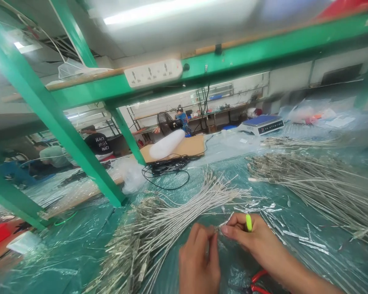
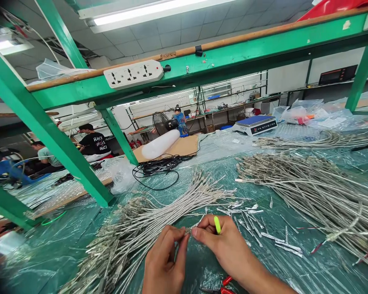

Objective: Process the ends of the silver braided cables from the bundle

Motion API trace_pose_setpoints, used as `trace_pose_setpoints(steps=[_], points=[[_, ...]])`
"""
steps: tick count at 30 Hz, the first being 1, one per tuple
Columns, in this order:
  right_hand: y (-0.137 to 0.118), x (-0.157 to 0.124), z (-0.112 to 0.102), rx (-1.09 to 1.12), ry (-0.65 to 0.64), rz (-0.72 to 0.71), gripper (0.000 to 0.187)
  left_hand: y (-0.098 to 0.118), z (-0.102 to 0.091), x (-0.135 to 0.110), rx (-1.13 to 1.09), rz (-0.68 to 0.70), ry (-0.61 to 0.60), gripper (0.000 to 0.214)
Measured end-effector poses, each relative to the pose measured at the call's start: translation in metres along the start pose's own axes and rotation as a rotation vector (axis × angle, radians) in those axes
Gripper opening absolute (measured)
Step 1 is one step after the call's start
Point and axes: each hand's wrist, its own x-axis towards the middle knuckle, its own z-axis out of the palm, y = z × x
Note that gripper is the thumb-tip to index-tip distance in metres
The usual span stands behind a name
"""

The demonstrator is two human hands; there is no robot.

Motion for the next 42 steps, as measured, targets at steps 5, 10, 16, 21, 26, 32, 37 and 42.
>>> trace_pose_setpoints(steps=[5, 10, 16, 21, 26, 32, 37, 42], points=[[-0.005, -0.004, 0.004, 0.065, 0.026, 0.139, 0.036, -0.005, 0.003, -0.006, 0.281, 0.183, -0.006, 0.019], [-0.002, -0.005, 0.009, 0.073, 0.099, 0.169, 0.034, -0.002, 0.002, -0.005, 0.51, 0.226, -0.087, 0.025], [-0.004, 0.002, -0.007, 0.276, 0.083, 0.18, 0.039, -0.004, -0.006, 0.004, 0.45, 0.372, -0.312, 0.024], [-0.003, 0.024, -0.041, 0.149, 0.229, 0.089, 0.038, -0.004, -0.008, 0.012, -0.08, -0.094, -0.324, 0.011], [0.004, 0.032, -0.044, -0.039, 0.145, 0.011, 0.032, -0.004, -0.01, 0.021, -0.527, -0.488, -0.256, 0.018], [-0.006, 0.014, -0.026, 0.017, -0.151, 0.0, 0.032, -0.011, -0.005, 0.017, -0.719, -0.647, -0.33, 0.03], [-0.013, 0.009, -0.018, 0.115, -0.151, -0.072, 0.037, -0.016, -0.002, 0.015, -0.796, -0.679, -0.402, 0.034], [-0.01, 0.011, -0.012, 0.188, -0.022, -0.02, 0.041, -0.019, 0.001, 0.014, -0.874, -0.786, -0.476, 0.04]])
